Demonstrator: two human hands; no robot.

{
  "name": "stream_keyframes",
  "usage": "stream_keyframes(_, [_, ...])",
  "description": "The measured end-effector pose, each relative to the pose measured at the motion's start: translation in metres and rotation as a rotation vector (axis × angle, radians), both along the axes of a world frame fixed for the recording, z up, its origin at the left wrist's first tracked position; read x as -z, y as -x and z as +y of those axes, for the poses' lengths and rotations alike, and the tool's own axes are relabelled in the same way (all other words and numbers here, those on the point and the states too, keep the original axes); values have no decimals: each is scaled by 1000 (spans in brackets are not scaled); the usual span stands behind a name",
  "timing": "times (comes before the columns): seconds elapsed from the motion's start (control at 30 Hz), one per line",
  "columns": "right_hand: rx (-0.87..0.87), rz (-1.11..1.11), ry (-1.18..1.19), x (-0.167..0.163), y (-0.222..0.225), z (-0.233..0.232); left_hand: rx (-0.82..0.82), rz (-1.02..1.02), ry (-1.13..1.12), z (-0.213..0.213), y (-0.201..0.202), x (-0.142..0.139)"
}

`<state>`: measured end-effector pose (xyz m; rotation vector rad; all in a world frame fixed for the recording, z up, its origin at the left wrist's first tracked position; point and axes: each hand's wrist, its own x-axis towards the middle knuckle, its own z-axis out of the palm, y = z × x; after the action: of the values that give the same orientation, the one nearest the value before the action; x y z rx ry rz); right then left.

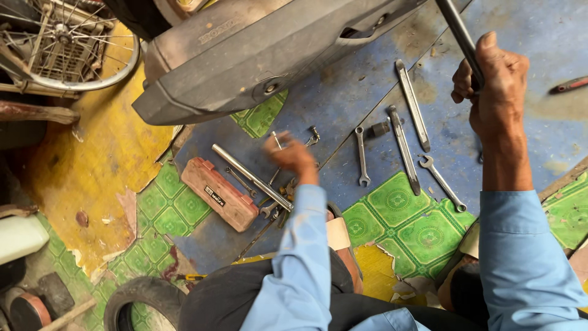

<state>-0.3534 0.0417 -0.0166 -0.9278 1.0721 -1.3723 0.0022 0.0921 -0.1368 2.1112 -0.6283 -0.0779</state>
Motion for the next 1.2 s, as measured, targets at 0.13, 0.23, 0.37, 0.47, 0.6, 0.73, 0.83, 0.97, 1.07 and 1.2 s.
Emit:
stream_keyframes(0.13, [-47, 2, -17, -2, 3, -6, -470, 109, -425, 16, -66, -11])
stream_keyframes(0.23, [-67, -48, -57, -4, 6, -10, -463, 19, -604, 23, -75, -10])
stream_keyframes(0.37, [-131, -143, -125, -9, 11, -13, -514, -57, -676, 27, -76, -2])
stream_keyframes(0.47, [-179, -152, -172, -17, 12, -15, -578, -106, -777, 28, -84, -3])
stream_keyframes(0.6, [-189, -19, -110, -31, 11, -20, -626, 16, -870, 33, -91, -6])
stream_keyframes(0.73, [-136, 272, -41, -46, 5, -22, -673, -28, -733, 43, -91, -7])
stream_keyframes(0.83, [-81, 422, 21, -51, -7, -22, -676, -12, -737, 43, -95, -10])
stream_keyframes(0.97, [127, 675, 90, -52, -24, -19, -598, 150, -584, 28, -95, -22])
stream_keyframes(1.07, [199, 740, 200, -52, -30, -18, -533, 366, -410, 7, -85, -33])
stream_keyframes(1.2, [226, 763, 233, -53, -31, -18, -233, 338, -223, -17, -43, -33])
